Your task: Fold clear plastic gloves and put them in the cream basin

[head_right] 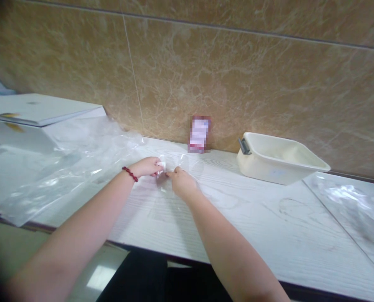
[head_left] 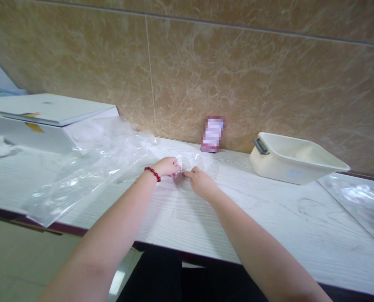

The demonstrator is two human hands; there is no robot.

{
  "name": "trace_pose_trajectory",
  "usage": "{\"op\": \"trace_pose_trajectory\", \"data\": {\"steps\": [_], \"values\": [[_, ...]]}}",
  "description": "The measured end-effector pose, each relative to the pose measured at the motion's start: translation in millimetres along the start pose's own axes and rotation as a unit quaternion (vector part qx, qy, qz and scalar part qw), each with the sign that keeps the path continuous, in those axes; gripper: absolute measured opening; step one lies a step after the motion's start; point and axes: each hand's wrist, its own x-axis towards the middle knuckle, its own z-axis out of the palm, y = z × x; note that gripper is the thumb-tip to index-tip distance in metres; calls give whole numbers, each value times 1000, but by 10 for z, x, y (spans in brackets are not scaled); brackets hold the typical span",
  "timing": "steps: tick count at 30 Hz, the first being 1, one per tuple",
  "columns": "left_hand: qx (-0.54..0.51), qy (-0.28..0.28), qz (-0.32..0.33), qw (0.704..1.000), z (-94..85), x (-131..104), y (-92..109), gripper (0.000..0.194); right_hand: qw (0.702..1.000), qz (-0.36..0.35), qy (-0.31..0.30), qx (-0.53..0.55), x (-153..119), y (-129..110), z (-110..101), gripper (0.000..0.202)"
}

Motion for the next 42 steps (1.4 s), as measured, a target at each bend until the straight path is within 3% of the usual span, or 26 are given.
{"op": "trace_pose_trajectory", "data": {"steps": [4,8,14,18,23,30,37,42], "values": [[46,10,59,997,3,-56,105,17,992,27,100,76,-1,0,-19,36],[60,25,85,994,45,-96,191,19,976,14,171,131,-16,34,-85,47],[66,10,113,991,112,-72,191,21,980,-6,154,127,-7,157,-112,33],[77,-18,161,984,41,-66,158,34,985,-7,135,110,20,247,-106,21],[113,1,196,974,-94,-28,22,33,991,-32,100,88,26,319,-142,20],[180,-25,254,950,-120,7,-101,35,991,-56,93,81,60,397,-78,20],[249,-54,209,944,-113,-7,-112,40,987,-90,88,102,60,407,-68,24],[269,-85,134,950,-111,-28,-97,52,988,-78,88,97,62,410,-78,26]]}}
